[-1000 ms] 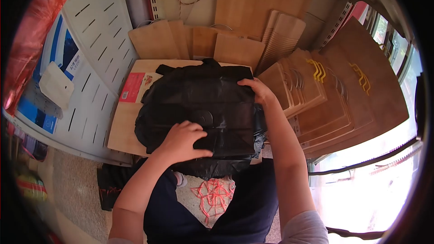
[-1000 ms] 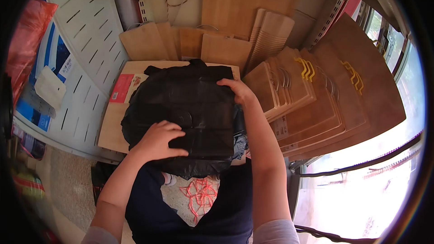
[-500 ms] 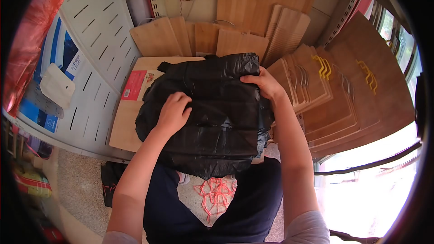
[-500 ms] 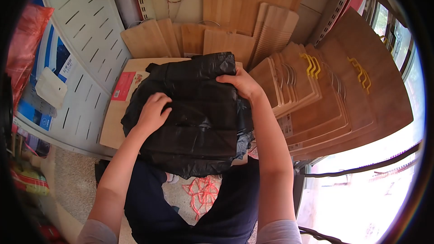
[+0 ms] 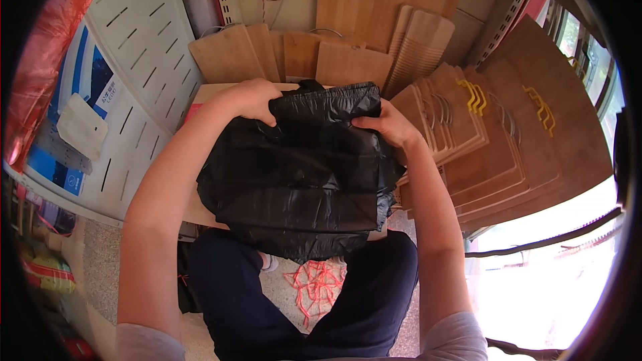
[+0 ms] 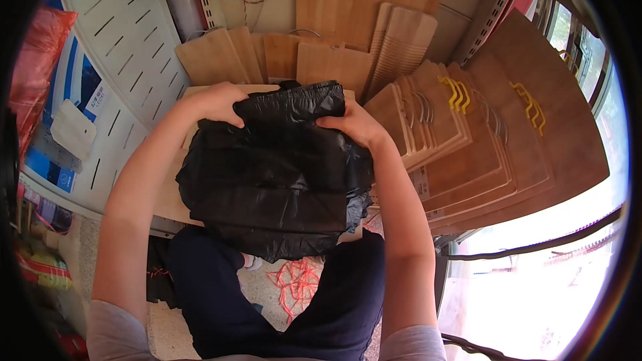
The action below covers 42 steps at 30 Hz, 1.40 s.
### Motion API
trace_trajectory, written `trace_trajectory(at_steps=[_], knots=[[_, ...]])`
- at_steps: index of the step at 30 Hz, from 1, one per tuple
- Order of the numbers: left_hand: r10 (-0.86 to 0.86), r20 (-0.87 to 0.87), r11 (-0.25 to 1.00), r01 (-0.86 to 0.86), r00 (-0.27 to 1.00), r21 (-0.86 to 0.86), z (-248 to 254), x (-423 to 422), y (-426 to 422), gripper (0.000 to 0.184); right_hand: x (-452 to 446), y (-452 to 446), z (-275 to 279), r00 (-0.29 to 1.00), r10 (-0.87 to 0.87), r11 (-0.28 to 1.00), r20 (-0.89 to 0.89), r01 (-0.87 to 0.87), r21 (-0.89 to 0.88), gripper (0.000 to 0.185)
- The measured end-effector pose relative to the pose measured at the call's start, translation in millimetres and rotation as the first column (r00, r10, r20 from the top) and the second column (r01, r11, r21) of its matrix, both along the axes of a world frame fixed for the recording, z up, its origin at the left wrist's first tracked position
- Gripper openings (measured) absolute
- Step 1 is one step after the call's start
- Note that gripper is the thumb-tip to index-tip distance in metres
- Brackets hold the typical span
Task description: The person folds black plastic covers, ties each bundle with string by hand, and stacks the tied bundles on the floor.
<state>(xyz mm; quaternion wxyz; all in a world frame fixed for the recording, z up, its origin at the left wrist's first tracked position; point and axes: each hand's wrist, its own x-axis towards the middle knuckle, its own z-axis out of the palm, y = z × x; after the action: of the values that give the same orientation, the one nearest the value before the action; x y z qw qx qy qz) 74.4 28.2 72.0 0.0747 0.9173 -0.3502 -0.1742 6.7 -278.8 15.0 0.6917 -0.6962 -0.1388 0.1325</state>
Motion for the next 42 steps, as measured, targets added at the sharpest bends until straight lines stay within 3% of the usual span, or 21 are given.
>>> trace_trajectory(at_steps=[5, 8, 11, 13, 14, 16, 17, 19, 20, 22, 23, 28, 30, 31, 33, 34, 35, 37, 39, 41, 42], knots=[[-0.02, 0.193, 0.995, 0.039, 0.981, -0.096, -14, -5, -1, 0.039, -17, -1, -16, 0.999, -0.028, 0.998, -0.02, 0.027, -0.05, 0.051], [0.058, 0.141, 0.991, -0.04, 0.988, -0.129, -12, -7, -3, 0.039, -30, 0, -32, 0.994, -0.106, 0.991, -0.008, 0.105, -0.079, 0.059], [0.046, 0.16, 0.993, -0.028, 0.986, -0.114, -11, -11, -7, 0.042, -28, -3, -67, 0.978, -0.154, 0.979, 0.14, 0.17, -0.112, 0.051], [0.02, 0.219, 0.997, -0.002, 0.976, -0.079, -7, -22, -8, 0.043, -29, -1, -76, 0.852, -0.298, 0.795, 0.43, 0.471, -0.382, 0.039], [0.002, 0.279, 0.999, 0.011, 0.96, -0.046, -4, -28, -7, 0.043, -27, -3, -83, 0.848, -0.301, 0.795, 0.436, 0.476, -0.377, 0.039], [-0.028, 0.191, 0.998, 0.039, 0.981, -0.055, -3, -40, -2, 0.041, -28, -5, -93, 0.842, -0.396, 0.857, 0.367, 0.482, -0.182, 0.029], [-0.072, 0.223, 0.995, 0.086, 0.972, -0.054, -6, -47, 3, 0.041, -27, -10, -95, 0.842, -0.396, 0.858, 0.366, 0.481, -0.179, 0.029], [-0.118, 0.274, 0.991, 0.13, 0.954, -0.025, -14, -72, 6, 0.04, -32, -16, -84, 0.934, -0.331, 0.933, 0.137, 0.346, -0.101, 0.027], [-0.121, 0.297, 0.992, 0.126, 0.947, 0.001, -19, -89, 5, 0.04, -35, -21, -84, 0.934, -0.332, 0.933, 0.135, 0.346, -0.097, 0.027], [-0.152, 0.34, 0.988, 0.144, 0.928, 0.05, -34, -118, 9, 0.044, -38, -30, -82, 0.921, -0.239, 0.95, 0.309, 0.287, -0.12, 0.03], [-0.148, 0.302, 0.989, 0.149, 0.942, 0.018, -39, -129, 14, 0.047, -44, -34, -80, 0.901, -0.196, 0.926, 0.387, 0.3, -0.229, 0.033], [-0.092, 0.242, 0.971, 0.14, 0.966, -0.191, -57, -147, 34, 0.044, -61, -47, -66, 0.886, -0.228, 0.863, 0.404, 0.376, -0.337, 0.026], [0.011, -0.006, 0.969, -0.012, 1.0, -0.247, -56, -133, 34, 0.034, -66, -36, -53, 0.887, -0.239, 0.848, 0.395, 0.389, -0.36, 0.024], [0.079, -0.113, 0.931, -0.114, 0.99, -0.346, -66, -117, 35, 0.027, -66, -23, -46, 0.863, -0.153, 0.816, 0.482, 0.385, -0.43, 0.024], [0.059, 0.145, 0.94, -0.006, 0.988, -0.341, -75, -95, 33, 0.022, -57, -5, -45, 0.785, 0.039, 0.741, 0.618, 0.393, -0.545, 0.037], [0.046, 0.293, 0.937, 0.06, 0.955, -0.344, -77, -88, 30, 0.024, -50, 1, -48, 0.784, 0.04, 0.742, 0.62, 0.392, -0.544, 0.037], [0.049, 0.295, 0.937, 0.058, 0.954, -0.345, -84, -78, 28, 0.024, -44, 6, -51, 0.793, 0.109, 0.702, 0.599, 0.365, -0.611, 0.042], [0.165, 0.118, 0.963, -0.134, 0.979, -0.233, -91, -61, 24, 0.034, -36, 17, -47, 0.8, 0.178, 0.656, 0.573, 0.338, -0.676, 0.048], [0.175, 0.052, 0.977, -0.167, 0.983, -0.134, -85, -49, 20, 0.036, -30, 26, -37, 0.928, 0.175, 0.451, 0.328, 0.221, -0.865, 0.054], [0.126, -0.069, 0.992, -0.124, 0.99, 0.04, -76, -41, 13, 0.039, -27, 35, -26, 0.936, 0.2, 0.394, 0.288, 0.193, -0.899, 0.052], [0.129, -0.07, 0.991, -0.126, 0.989, 0.038, -74, -42, 14, 0.039, -26, 37, -24, 0.943, 0.222, 0.335, 0.247, 0.164, -0.928, 0.049]])
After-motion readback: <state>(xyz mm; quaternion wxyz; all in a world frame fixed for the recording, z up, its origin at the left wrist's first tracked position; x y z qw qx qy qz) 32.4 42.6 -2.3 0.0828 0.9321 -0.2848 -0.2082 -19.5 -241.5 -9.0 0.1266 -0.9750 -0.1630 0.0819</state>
